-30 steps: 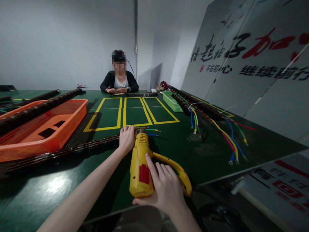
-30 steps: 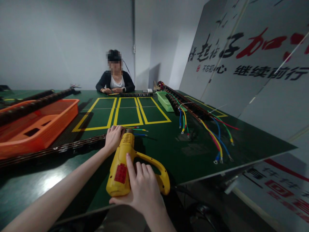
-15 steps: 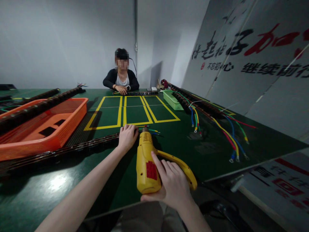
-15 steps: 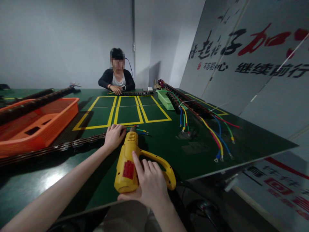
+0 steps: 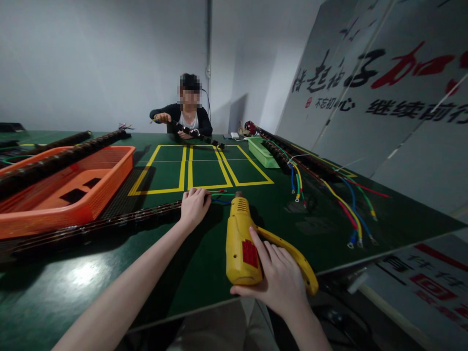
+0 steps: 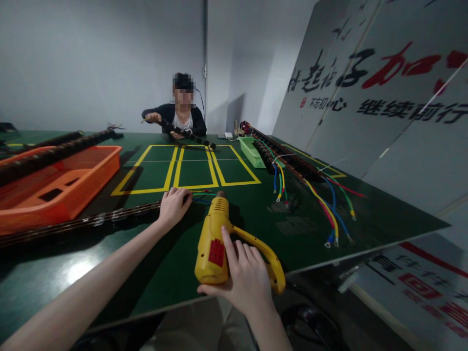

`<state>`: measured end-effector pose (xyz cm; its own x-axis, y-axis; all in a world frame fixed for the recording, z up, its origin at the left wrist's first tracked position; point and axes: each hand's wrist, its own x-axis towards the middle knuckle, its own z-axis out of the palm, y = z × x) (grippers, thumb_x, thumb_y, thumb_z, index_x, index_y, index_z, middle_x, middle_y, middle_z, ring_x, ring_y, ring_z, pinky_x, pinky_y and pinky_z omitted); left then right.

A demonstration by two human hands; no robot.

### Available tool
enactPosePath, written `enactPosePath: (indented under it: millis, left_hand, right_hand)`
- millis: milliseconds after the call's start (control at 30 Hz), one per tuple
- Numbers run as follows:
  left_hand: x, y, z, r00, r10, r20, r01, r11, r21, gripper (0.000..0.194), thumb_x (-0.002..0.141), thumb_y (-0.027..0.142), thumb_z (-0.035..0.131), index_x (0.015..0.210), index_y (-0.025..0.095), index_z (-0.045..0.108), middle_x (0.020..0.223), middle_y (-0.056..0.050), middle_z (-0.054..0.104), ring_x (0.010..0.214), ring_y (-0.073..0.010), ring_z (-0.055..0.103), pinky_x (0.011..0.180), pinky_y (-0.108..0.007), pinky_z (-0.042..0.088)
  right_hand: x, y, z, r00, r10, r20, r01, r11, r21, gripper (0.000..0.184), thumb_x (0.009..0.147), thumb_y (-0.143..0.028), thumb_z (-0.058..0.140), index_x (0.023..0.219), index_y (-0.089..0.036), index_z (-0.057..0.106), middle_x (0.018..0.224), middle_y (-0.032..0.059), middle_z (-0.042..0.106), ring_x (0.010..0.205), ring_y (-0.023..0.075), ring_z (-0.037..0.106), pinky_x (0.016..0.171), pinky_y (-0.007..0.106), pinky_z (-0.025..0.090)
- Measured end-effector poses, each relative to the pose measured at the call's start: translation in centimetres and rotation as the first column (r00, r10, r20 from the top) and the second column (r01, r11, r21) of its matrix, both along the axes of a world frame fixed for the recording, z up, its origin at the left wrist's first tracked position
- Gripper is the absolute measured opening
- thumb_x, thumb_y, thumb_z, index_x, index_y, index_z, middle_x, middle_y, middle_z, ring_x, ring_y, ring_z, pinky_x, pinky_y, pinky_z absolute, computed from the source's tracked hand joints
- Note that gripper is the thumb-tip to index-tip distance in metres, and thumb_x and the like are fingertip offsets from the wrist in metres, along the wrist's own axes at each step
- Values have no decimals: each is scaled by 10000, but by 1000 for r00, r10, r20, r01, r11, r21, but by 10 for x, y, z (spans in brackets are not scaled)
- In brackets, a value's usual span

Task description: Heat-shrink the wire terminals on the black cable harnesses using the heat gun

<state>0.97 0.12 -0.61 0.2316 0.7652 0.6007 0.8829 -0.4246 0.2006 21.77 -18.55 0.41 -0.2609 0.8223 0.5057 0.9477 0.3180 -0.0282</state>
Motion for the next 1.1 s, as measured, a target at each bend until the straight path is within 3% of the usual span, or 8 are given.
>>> enactPosePath:
  millis: [333,700,1100]
  left_hand:
    - [1,0,0,1000,11,-5,-11,1000,18,183,916,294,425,881,218,589,924,-44,672,929,-244,534,762,-383,382]
    - [-2,3,-1,1000,7,-12,-7,1000,-13,233,935,307,385,926,220,602,945,-50,672,934,-244,530,770,-376,383]
    - [-1,0,0,1000,13,-25,-13,1000,4,214,933,296,400,899,218,596,926,-47,666,939,-241,530,771,-371,378]
  right_hand:
    - [-17,2,1,1000,-12,16,11,999,38,1218,564,-898,465,1438,-71,284,953,136,649,821,263,601,748,392,452]
    - [-53,9,2,994,103,-43,-104,994,-33,1254,536,-928,425,1439,-68,298,876,107,605,779,250,568,742,405,450]
    - [-25,8,5,996,84,-42,-85,996,-23,1241,541,-910,460,1450,-89,264,910,103,627,812,247,592,772,387,438]
